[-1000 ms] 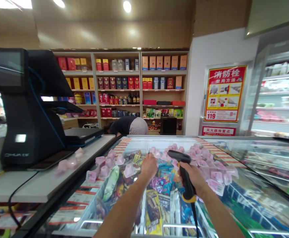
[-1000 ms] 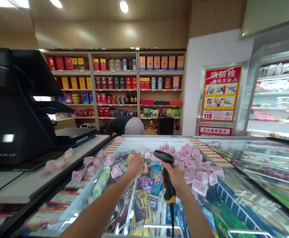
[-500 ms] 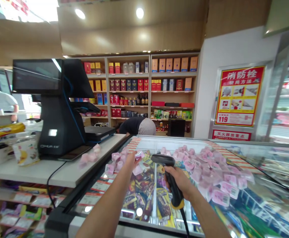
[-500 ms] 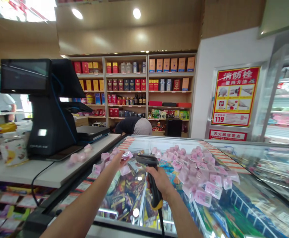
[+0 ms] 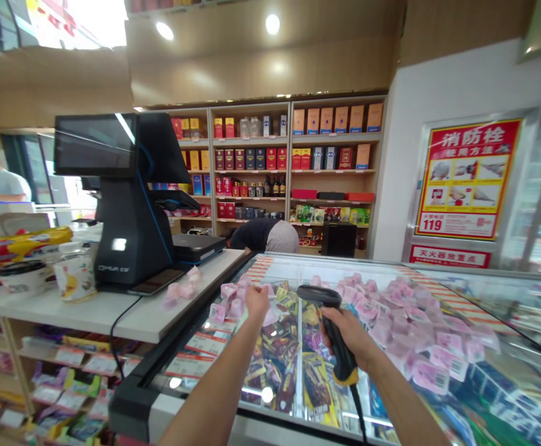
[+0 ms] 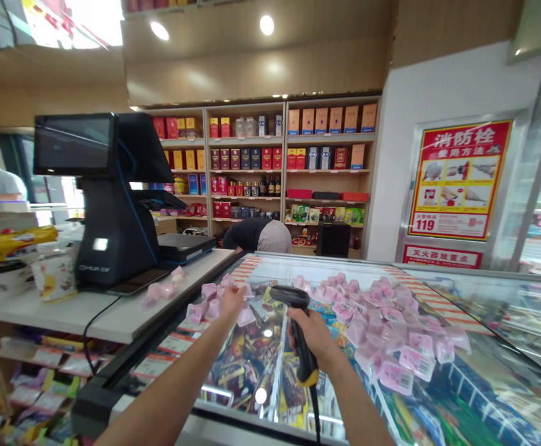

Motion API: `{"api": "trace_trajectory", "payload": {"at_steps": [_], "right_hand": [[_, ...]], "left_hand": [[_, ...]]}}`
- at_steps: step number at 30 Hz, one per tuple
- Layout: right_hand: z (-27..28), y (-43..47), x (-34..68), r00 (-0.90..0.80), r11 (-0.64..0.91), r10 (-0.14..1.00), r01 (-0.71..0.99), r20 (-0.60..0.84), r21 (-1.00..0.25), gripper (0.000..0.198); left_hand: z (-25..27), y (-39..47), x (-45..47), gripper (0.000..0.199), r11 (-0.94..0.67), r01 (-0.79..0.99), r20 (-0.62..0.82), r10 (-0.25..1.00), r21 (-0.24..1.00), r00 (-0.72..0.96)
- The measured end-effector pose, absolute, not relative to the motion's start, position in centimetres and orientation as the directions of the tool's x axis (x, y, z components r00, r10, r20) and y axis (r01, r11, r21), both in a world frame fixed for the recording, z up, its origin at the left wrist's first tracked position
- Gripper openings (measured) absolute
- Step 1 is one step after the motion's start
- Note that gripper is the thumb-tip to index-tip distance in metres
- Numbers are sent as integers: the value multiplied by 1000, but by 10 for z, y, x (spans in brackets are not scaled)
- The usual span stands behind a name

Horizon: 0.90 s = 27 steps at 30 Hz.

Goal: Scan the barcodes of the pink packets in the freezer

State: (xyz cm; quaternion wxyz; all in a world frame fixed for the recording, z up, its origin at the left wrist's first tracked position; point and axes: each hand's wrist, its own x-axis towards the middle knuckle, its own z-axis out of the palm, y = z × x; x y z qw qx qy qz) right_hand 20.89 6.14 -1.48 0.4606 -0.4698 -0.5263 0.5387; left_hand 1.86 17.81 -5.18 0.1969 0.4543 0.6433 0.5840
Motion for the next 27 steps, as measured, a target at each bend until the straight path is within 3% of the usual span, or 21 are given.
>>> {"api": "trace_trajectory", "payload": {"at_steps": [5,9,12,16,21,27], "right_hand": [[-13,73,236,-32,-16,999,-61,-14,-998,28],[-15,81,251,26,-5,1000,-118,-8,-993,23],[-19,86,255,16,-19,1000,-136,-22,-990,24],[-24,89,253,20,-44,999,-170,-48,-984,24],[-24,93,234,15,-26,999,-194,-29,-981,25],[-31,104,172,79,146,987,-84,140,-986,25]], "left_hand": [[-70,154,36,25,-231,723,517,832,651,-200],[-87,148,36,31,-311,836,553,833,451,12],[-90,155,19,33,-296,866,549,835,402,31],[-83,161,-9,30,-245,857,535,844,453,-42],[-64,152,-1,29,-275,744,513,852,609,-105],[-54,115,62,34,-320,449,338,940,834,43]]}}
